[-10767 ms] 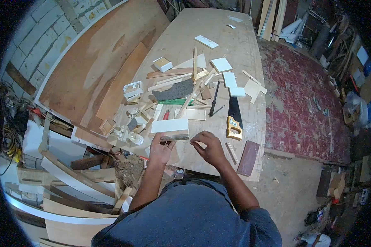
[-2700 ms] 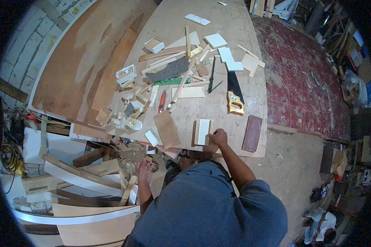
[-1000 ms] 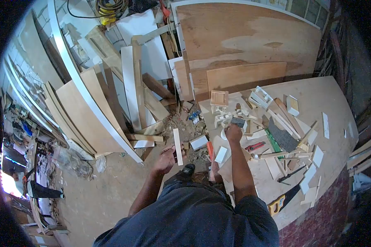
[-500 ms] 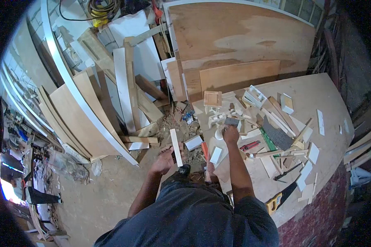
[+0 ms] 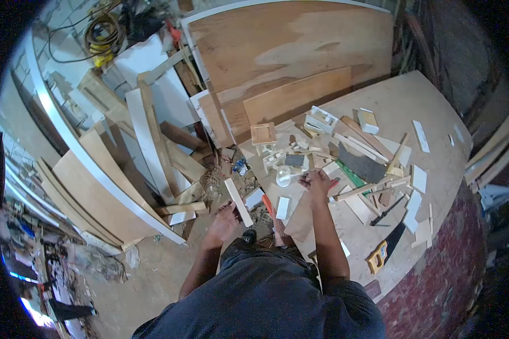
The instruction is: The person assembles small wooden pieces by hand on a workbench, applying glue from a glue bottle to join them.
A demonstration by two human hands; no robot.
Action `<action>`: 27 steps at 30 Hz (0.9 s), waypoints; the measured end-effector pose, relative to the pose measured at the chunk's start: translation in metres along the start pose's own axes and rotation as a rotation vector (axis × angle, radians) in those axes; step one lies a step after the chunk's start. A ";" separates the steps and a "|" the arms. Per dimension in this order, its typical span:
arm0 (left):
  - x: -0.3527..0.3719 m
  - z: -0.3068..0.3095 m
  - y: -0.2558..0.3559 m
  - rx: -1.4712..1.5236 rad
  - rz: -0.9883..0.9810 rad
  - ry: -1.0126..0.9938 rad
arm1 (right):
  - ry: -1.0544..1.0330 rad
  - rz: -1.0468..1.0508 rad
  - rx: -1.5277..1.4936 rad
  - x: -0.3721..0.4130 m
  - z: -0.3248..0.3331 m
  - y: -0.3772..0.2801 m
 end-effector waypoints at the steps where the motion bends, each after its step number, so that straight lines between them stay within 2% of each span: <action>1: -0.002 -0.004 -0.004 0.005 0.008 0.004 | 0.019 0.013 -0.009 0.009 0.010 -0.004; 3: -0.007 -0.017 -0.012 0.000 0.036 -0.010 | -0.095 -0.062 -0.105 0.030 0.021 -0.006; 7: -0.012 -0.049 -0.029 -0.019 0.126 -0.075 | -0.086 -0.041 -0.244 0.090 0.027 -0.037; 8: -0.014 -0.058 -0.032 -0.042 0.123 -0.114 | -0.143 -0.018 -0.269 0.098 0.032 -0.041; 11: -0.017 -0.081 -0.048 -0.132 0.265 -0.171 | -0.102 0.007 -0.260 0.126 0.040 -0.063; 16: -0.005 -0.136 -0.060 -0.299 0.356 -0.308 | 0.011 0.115 -0.181 0.150 0.052 -0.099; 19: -0.004 -0.142 -0.077 -0.366 0.426 -0.328 | 0.039 0.184 -0.154 0.159 0.060 -0.114; 22: 0.001 -0.161 -0.081 -0.371 0.412 -0.398 | 0.046 0.242 -0.140 0.171 0.072 -0.124; 27: 0.009 -0.193 -0.082 -0.331 0.398 -0.445 | 0.118 0.220 -0.178 0.199 0.085 -0.135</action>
Point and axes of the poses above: each hand's wrist, its own x-axis away from the middle knuckle, its own z-axis out of the back of the hand, y = z × x, the point moved 7 cm from there along -x, towards the middle knuckle, and after that the axes turned 5 degrees about -x, right-handed, at the moved point
